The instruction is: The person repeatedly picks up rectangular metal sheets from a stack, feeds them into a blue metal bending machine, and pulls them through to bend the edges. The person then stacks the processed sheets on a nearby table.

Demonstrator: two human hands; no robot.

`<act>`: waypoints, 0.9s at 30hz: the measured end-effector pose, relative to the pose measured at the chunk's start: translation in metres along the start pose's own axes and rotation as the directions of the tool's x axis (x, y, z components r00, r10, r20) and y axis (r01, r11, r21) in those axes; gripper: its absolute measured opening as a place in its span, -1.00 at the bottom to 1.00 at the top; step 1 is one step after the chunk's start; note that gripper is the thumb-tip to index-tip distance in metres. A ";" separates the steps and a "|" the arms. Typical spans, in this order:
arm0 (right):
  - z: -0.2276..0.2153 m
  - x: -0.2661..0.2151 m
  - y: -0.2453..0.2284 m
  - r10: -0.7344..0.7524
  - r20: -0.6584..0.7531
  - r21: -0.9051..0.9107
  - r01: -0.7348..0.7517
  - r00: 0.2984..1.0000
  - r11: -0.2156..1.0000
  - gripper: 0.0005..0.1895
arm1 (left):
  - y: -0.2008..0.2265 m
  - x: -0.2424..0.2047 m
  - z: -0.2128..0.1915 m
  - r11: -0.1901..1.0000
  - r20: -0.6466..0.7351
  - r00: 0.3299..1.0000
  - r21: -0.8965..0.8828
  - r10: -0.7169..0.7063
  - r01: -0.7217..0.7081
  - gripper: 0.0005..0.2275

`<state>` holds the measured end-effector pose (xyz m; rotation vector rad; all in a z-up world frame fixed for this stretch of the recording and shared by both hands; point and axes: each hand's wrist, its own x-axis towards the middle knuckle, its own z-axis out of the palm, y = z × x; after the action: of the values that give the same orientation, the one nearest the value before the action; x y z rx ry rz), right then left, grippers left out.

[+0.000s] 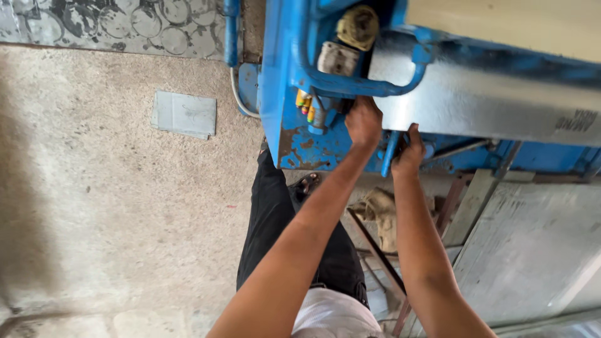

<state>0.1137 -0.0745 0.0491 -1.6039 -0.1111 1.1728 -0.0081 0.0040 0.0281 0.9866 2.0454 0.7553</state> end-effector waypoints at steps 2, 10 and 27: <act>0.002 0.006 0.002 -0.009 0.017 0.050 0.008 1.000 0.999 -0.63 | 0.003 0.001 -0.005 0.999 0.012 1.000 0.012 0.029 -0.029 -0.86; -0.020 0.023 0.009 -0.026 0.041 0.064 0.023 0.999 0.998 -0.69 | 0.012 -0.002 -0.017 1.000 0.058 0.998 -0.005 0.026 -0.025 -0.84; -0.004 0.012 -0.001 0.082 0.207 0.168 -0.118 0.975 0.979 -0.50 | -0.032 0.006 0.017 0.988 0.018 0.999 0.150 0.042 -0.044 -0.86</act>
<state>0.1229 -0.0699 0.0419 -1.3449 -0.0516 1.3817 -0.0094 -0.0048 -0.0074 1.1206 2.0983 0.6203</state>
